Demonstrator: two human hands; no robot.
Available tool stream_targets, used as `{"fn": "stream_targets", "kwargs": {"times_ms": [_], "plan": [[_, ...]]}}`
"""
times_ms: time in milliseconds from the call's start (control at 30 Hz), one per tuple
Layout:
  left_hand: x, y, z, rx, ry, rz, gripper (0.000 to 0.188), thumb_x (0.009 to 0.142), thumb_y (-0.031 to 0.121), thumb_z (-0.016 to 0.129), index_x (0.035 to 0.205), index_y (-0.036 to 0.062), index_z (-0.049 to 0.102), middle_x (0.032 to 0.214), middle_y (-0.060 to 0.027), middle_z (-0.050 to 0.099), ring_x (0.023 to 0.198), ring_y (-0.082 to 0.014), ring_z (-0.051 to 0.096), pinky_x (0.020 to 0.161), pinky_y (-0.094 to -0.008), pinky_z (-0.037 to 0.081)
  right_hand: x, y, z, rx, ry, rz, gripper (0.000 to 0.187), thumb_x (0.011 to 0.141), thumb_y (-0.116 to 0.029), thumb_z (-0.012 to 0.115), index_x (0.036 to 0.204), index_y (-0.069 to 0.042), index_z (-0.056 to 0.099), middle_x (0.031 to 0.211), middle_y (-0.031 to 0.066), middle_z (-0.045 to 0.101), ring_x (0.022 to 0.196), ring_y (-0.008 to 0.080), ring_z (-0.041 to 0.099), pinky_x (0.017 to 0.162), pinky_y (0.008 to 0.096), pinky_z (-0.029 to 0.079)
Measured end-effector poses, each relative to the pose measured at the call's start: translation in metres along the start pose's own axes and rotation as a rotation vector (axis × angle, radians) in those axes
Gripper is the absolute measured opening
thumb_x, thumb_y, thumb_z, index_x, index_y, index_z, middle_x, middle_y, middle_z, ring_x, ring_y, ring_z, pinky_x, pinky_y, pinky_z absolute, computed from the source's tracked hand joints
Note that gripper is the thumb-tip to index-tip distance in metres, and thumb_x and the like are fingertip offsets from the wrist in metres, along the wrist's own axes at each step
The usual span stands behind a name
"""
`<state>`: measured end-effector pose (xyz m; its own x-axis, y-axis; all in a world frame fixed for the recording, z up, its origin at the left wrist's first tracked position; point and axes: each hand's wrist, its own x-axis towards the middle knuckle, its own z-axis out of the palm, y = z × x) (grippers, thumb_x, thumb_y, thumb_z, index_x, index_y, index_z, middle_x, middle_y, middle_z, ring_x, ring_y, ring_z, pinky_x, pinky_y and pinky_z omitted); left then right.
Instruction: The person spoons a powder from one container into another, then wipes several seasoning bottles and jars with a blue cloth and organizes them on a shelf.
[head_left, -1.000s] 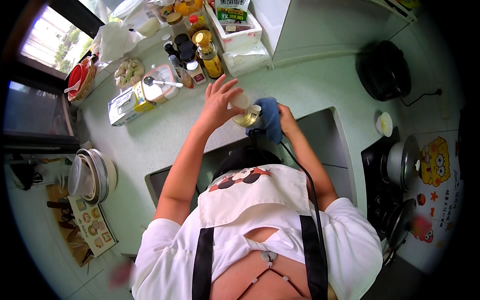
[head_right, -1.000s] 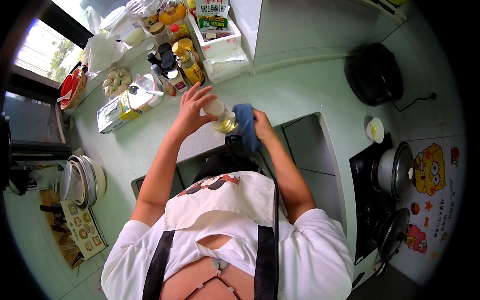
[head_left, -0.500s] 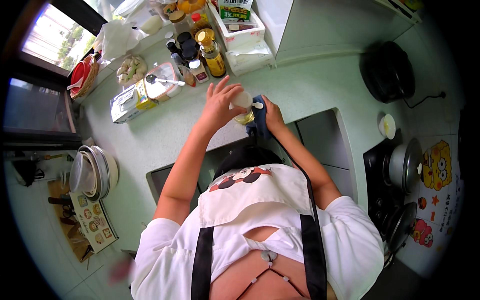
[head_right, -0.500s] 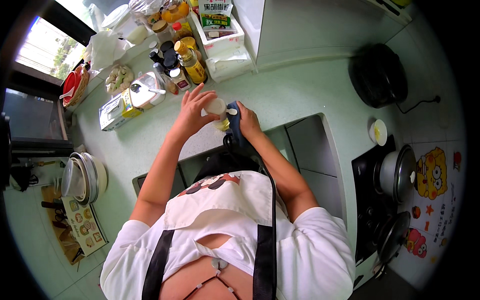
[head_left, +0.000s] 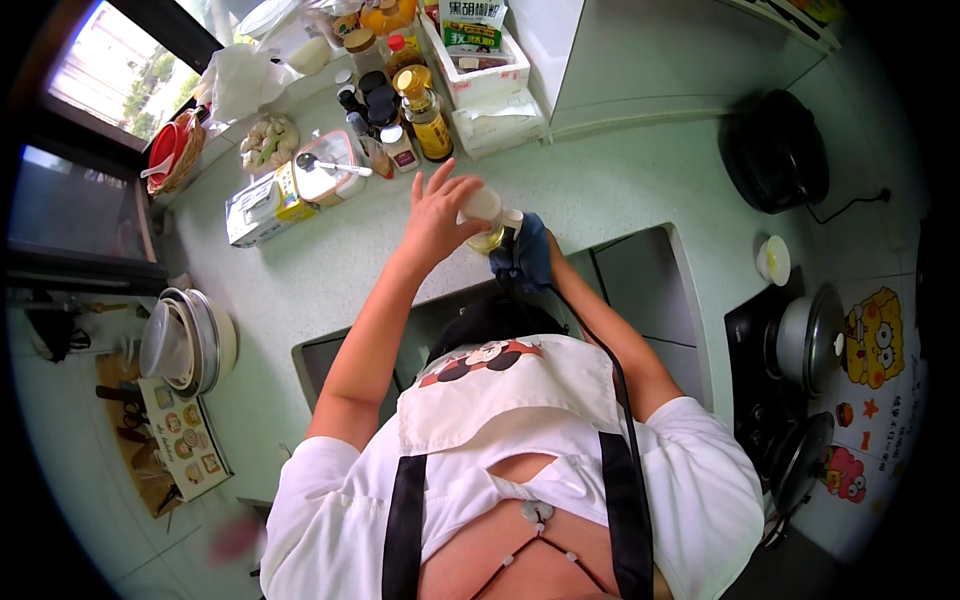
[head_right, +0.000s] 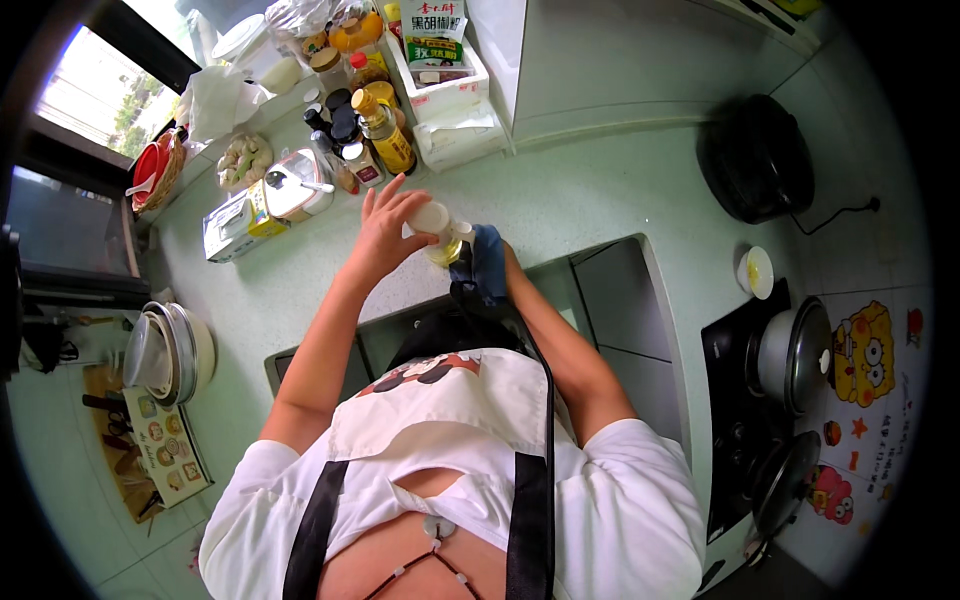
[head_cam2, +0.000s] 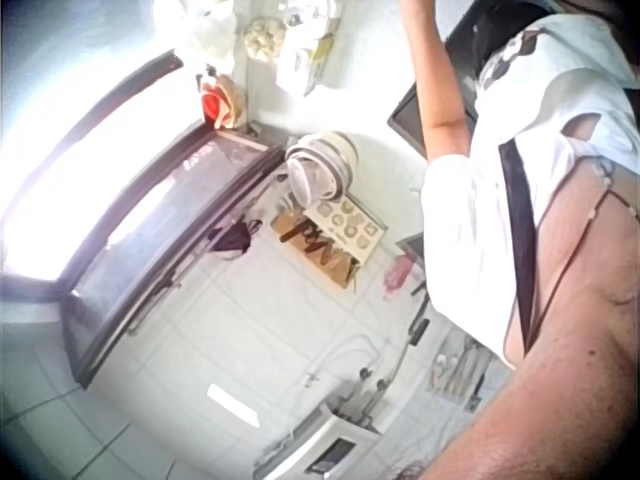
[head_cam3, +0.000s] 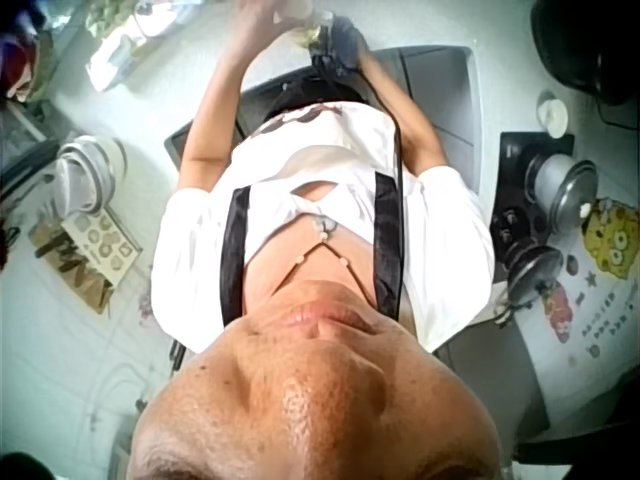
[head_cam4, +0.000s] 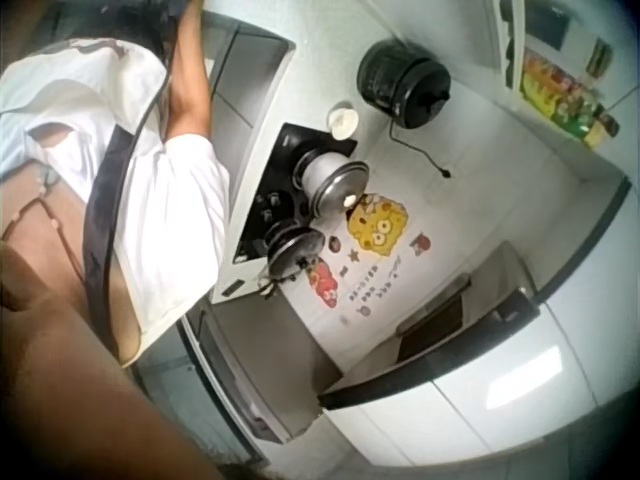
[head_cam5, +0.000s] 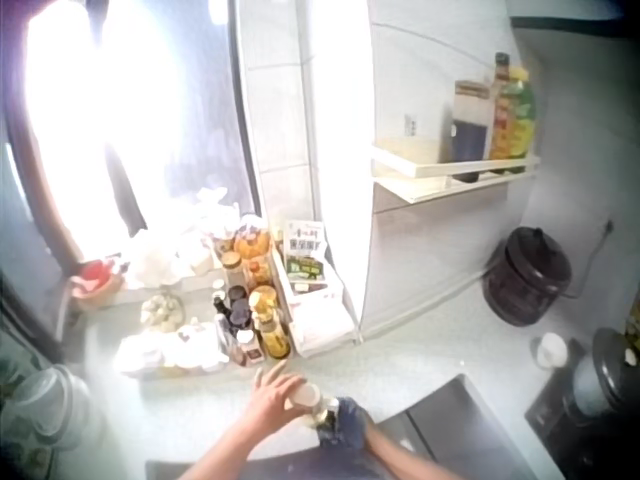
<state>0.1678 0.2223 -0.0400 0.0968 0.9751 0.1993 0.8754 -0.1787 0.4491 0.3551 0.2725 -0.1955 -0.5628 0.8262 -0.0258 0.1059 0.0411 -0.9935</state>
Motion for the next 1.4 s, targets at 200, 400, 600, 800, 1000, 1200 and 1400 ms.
{"fn": "stream_targets", "kwargs": {"times_ms": [200, 400, 600, 800, 1000, 1200, 1400], "plan": [[-0.001, 0.000, 0.007, 0.093, 0.156, 0.005, 0.052, 0.060, 0.031, 0.075, 0.101, 0.0086, 0.051, 0.109, -0.0057, 0.053, 0.123, -0.0299, 0.033, 0.102, -0.0534, 0.012, -0.015, -0.049, -0.010, -0.583, 0.104, -0.116, 0.010, 0.077, -0.008, 0.057, 0.087, -0.004, 0.059, 0.079, 0.0063, 0.062, 0.070, 0.0140, 0.058, 0.063, 0.0286, 0.046], [0.007, 0.012, 0.014, 0.183, 0.251, -0.151, 0.055, 0.057, 0.036, 0.076, 0.087, 0.0040, 0.044, 0.103, -0.0167, 0.053, 0.116, -0.0306, 0.039, 0.100, -0.0523, 0.014, -0.014, -0.038, -0.012, 0.082, 0.265, -0.130, 0.018, 0.076, -0.009, 0.059, 0.093, -0.003, 0.058, 0.083, 0.0068, 0.063, 0.073, 0.0143, 0.059, 0.066, 0.0275, 0.047], [0.008, 0.016, 0.020, 0.191, 0.302, -0.153, 0.056, 0.055, 0.038, 0.076, 0.085, 0.0031, 0.044, 0.102, -0.0209, 0.052, 0.111, -0.0311, 0.043, 0.100, -0.0521, 0.014, 0.007, -0.075, 0.012, -0.056, 0.183, -0.121, 0.025, 0.073, -0.009, 0.063, 0.095, -0.001, 0.053, 0.079, 0.0108, 0.062, 0.069, 0.0143, 0.058, 0.066, 0.0270, 0.047], [0.007, 0.010, 0.025, 0.196, 0.325, -0.146, 0.056, 0.054, 0.037, 0.077, 0.085, 0.0030, 0.045, 0.102, -0.0192, 0.053, 0.110, -0.0304, 0.043, 0.100, -0.0513, 0.015, 0.009, -0.042, 0.008, -0.250, 0.077, -0.045, 0.029, 0.066, -0.017, 0.068, 0.087, -0.002, 0.056, 0.078, 0.0165, 0.062, 0.074, 0.0273, 0.062, 0.066, 0.0351, 0.048], [0.009, 0.006, 0.010, 0.226, 0.174, -0.110, 0.055, 0.054, 0.037, 0.076, 0.088, 0.0045, 0.049, 0.103, -0.0119, 0.054, 0.115, -0.0284, 0.040, 0.101, -0.0524, 0.014, 0.018, 0.021, -0.002, -0.251, 0.182, 0.041, 0.027, 0.073, -0.022, 0.063, 0.090, -0.002, 0.059, 0.084, 0.0165, 0.063, 0.077, 0.0241, 0.062, 0.068, 0.0327, 0.047], [0.006, -0.010, -0.014, 0.306, 0.031, -0.022, 0.057, 0.056, 0.032, 0.075, 0.107, 0.0163, 0.056, 0.113, -0.0028, 0.051, 0.122, -0.0253, 0.032, 0.102, -0.0505, 0.014, 0.024, 0.000, -0.015, 0.176, 0.267, 0.096, 0.020, 0.080, -0.015, 0.055, 0.092, -0.001, 0.062, 0.082, 0.0082, 0.064, 0.076, 0.0120, 0.057, 0.072, 0.0274, 0.045], [0.002, -0.013, -0.036, 0.282, -0.088, 0.030, 0.056, 0.064, 0.020, 0.071, 0.116, 0.0170, 0.051, 0.121, -0.0048, 0.046, 0.123, -0.0264, 0.031, 0.101, -0.0461, 0.020, 0.015, -0.019, 0.008, 0.065, -0.085, 0.042, 0.020, 0.077, -0.012, 0.057, 0.094, -0.003, 0.062, 0.085, 0.0064, 0.065, 0.078, 0.0098, 0.057, 0.073, 0.0269, 0.046]]}}
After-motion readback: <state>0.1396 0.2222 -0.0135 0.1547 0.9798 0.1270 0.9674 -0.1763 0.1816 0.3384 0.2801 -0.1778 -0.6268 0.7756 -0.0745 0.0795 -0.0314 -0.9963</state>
